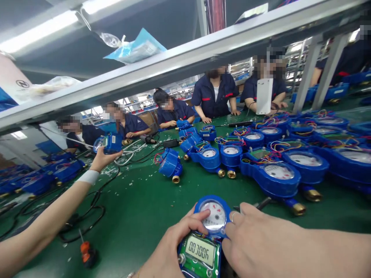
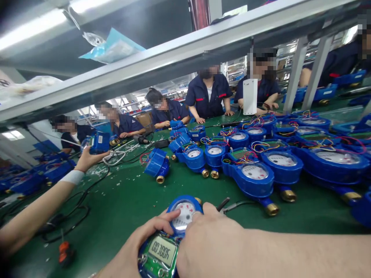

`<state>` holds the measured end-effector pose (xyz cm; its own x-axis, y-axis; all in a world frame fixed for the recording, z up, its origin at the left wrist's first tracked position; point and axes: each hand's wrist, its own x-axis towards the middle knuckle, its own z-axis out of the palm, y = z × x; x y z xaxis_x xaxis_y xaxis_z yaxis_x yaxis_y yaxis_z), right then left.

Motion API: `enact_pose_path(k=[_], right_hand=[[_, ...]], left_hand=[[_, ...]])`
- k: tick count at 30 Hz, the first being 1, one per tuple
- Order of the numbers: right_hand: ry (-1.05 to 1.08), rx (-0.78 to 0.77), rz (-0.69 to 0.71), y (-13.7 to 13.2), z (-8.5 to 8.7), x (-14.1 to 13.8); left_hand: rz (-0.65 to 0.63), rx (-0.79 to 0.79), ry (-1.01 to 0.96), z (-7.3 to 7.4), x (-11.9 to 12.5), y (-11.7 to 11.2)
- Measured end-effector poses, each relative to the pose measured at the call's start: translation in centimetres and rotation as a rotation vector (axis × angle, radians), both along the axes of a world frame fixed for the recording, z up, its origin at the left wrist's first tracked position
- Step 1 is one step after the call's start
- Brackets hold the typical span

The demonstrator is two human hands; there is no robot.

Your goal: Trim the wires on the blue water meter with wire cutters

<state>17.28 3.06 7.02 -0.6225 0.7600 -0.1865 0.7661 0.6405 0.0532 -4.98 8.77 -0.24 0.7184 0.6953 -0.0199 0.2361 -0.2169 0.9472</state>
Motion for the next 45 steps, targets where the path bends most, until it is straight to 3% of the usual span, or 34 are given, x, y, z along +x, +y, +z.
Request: enact_pose_path(k=[2,4,10,13,17,21,25,28,36,45], right_hand=[[0.060,-0.008,-0.017,0.1,-0.2,-0.1],[0.131,-0.004,-0.038,0.1,-0.5,0.0],[0.216,0.024,-0.070,-0.1,-1.6,0.3],[0.228,0.034,-0.076,-0.4,-2.0,0.4],[0.239,0.051,-0.078,-0.6,-2.3,0.5],[0.247,0.074,-0.080,-0.8,-2.6,0.7],[0.255,0.096,-0.080,-0.7,-2.8,0.8],[0.260,0.113,-0.072,-0.7,-2.9,0.7],[0.274,0.163,-0.072,-1.9,-3.6,1.4],[0.341,-0.084,-0.184,-2.2,-2.7,2.0]], left_hand=[[-0.002,-0.015,-0.075,-1.1,-1.9,1.4],[0.014,-0.004,-0.121,-1.3,-5.1,4.4],[0.142,0.036,-0.332,2.9,-18.4,18.2],[0.209,0.007,-0.368,2.5,-23.2,21.2],[0.246,-0.045,-0.305,-0.8,-25.6,20.0],[0.264,-0.056,-0.286,-3.6,-25.4,18.1],[0.269,-0.095,-0.289,-5.4,-24.8,17.7],[0.260,-0.165,-0.271,-5.6,-24.6,17.9],[0.218,-0.320,-0.188,-3.6,-24.7,16.6],[0.108,-0.228,-0.204,-4.6,-26.0,16.6]])
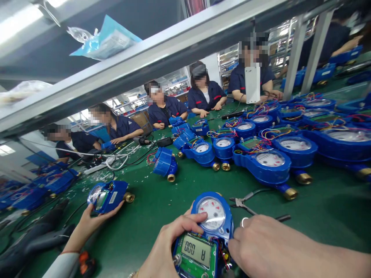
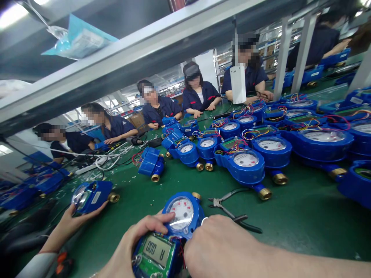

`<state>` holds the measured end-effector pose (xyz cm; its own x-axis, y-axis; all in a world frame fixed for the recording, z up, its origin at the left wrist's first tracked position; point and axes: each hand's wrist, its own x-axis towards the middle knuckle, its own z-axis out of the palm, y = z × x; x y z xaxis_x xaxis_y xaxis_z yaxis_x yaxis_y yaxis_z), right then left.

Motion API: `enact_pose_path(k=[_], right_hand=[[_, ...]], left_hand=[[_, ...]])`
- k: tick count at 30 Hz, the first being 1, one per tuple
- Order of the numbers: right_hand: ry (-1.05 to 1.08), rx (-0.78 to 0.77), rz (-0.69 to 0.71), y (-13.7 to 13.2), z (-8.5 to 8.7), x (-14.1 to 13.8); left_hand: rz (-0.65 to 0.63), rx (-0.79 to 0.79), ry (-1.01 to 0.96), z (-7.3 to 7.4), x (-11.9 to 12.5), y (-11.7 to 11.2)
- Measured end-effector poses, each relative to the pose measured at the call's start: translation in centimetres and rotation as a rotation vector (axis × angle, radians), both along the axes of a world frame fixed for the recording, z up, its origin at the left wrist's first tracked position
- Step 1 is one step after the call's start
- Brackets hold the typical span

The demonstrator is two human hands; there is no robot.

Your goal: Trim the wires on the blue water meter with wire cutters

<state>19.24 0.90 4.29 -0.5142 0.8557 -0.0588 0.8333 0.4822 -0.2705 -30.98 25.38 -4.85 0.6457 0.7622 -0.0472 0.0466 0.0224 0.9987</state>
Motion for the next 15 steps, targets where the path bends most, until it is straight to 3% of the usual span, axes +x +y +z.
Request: enact_pose_path(k=[2,7,9,12,15], right_hand=[[0.005,0.026,0.035,-0.4,-0.2,0.4],[0.034,0.621,0.106,-0.9,-0.9,1.6],[-0.032,0.676,0.168,-0.7,-0.8,1.9],[-0.181,0.580,0.198,-0.3,-0.3,1.6],[-0.235,0.532,0.169,0.0,0.2,1.1]], left_hand=[[-0.002,0.032,0.002,0.0,-0.1,-0.2],[-0.075,0.132,-0.020,2.0,1.0,-0.9],[-0.143,0.176,-0.033,3.3,2.9,-1.8],[-0.297,0.222,0.002,4.0,8.7,-5.3],[-0.430,0.258,0.090,3.4,17.1,-10.7]])
